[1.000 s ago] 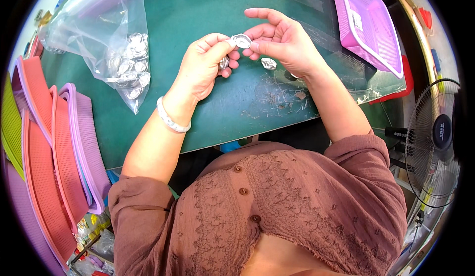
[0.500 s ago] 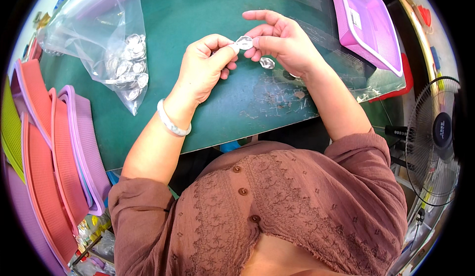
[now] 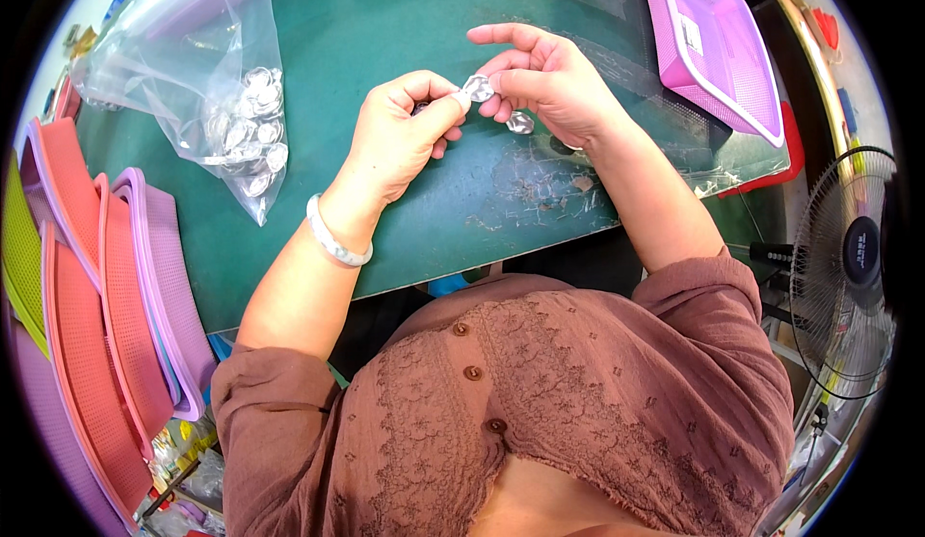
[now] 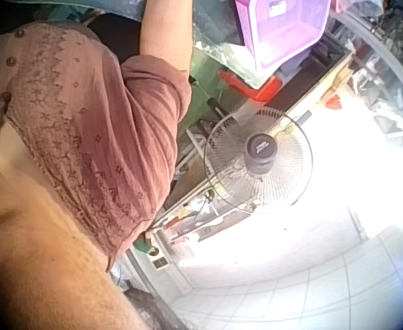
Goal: The person picks up small silver-colored metal pieces from a table, inspects them by turning them over, and places them into a clear plastic bag. The person repeats this process, handling the pieces one at a time and occasionally gathering them into a pile before bagging them.
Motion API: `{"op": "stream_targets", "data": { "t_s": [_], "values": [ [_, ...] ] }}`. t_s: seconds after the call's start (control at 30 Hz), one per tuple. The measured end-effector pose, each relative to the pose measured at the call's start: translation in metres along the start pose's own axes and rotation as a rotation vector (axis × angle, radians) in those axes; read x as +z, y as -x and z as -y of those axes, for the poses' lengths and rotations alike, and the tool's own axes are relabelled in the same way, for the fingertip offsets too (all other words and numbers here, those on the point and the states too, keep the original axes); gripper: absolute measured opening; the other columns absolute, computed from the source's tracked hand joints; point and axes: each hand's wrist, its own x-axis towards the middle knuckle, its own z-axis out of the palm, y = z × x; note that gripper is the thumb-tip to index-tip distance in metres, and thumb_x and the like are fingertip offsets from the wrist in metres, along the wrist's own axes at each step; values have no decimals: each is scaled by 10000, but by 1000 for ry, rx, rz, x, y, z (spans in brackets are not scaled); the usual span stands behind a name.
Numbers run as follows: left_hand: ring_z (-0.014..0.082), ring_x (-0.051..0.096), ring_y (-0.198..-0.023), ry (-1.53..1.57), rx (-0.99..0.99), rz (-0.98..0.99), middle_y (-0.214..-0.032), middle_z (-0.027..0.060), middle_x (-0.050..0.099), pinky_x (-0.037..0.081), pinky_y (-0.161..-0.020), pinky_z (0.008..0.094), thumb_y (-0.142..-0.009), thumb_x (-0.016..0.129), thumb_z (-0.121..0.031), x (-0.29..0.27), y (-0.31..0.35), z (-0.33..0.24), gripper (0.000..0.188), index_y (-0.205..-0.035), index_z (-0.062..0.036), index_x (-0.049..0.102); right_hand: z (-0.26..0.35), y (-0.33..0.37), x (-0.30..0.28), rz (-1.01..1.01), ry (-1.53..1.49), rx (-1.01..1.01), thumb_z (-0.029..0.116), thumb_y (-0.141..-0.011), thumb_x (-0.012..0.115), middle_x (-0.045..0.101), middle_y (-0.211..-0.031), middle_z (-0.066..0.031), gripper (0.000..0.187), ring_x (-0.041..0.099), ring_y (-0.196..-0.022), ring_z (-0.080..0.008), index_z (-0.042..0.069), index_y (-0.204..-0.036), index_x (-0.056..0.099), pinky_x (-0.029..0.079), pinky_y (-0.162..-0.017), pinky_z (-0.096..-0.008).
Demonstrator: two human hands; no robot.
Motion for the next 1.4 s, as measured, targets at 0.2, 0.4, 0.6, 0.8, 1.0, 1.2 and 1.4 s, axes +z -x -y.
{"op": "stream_targets", "data": {
  "t_s": [0.2, 0.4, 0.6, 0.8, 1.0, 1.2, 1.4],
  "values": [
    [62, 513, -567, 4, -13, 7, -679, 18, 567, 371, -452, 173, -819, 593, -110, 0, 0, 1, 79, -805, -32, 589, -1, -1, -1, 8, 27, 9, -52, -765, 510, 622, -842, -122, 448, 588, -631, -120, -59, -1205, 426, 496, -575, -220],
    [80, 523, -563, 65, -65, -6, -678, 28, 571, 375, -452, 186, -823, 585, -126, -4, -2, -1, 90, -808, -37, 586, -1, -1, -2, 19, -27, 0, -45, -780, 499, 618, -848, -137, 452, 601, -651, -147, -71, -1217, 389, 504, -588, -232],
    [95, 525, -558, 167, -117, -22, -673, 30, 570, 376, -455, 197, -830, 576, -147, -7, -4, -1, 101, -799, -51, 578, -1, -1, -4, 77, -63, -5, 25, -824, 526, 611, -889, -153, 473, 627, -711, -191, -67, -1246, 332, 514, -607, -255],
    [90, 523, -550, 168, -120, -24, -663, 23, 569, 372, -447, 192, -834, 571, -144, -7, -4, -2, 98, -797, -53, 575, 3, 0, 0, 58, -138, 3, -54, -780, 513, 604, -829, -152, 491, 617, -667, -188, -94, -1234, 330, 510, -588, -257],
    [81, 511, -527, 79, -107, 3, -646, 23, 555, 372, -431, 182, -849, 554, -165, -4, -3, -1, 141, -791, -39, 581, 1, -12, -7, 50, 4, 112, -4, -800, 578, 619, -785, -107, 296, 601, -602, -135, -53, -1076, 482, 486, -532, -226],
    [89, 524, -537, 108, -123, 19, -647, 25, 551, 387, -435, 188, -865, 534, -185, -9, -5, -2, 182, -783, -28, 577, 51, -107, -21, -35, 214, 5, 22, -807, 584, 614, -826, -135, 158, 612, -670, -179, -52, -941, 542, 515, -587, -276],
    [92, 533, -545, 137, -116, 64, -652, 29, 557, 393, -436, 193, -864, 533, -180, -11, -7, 0, 179, -792, -22, 575, 105, -183, -17, -257, -112, -196, 17, -800, 591, 517, -1108, -196, 434, 579, -901, -260, -71, -1191, 424, 508, -787, -326]
  ]
}}
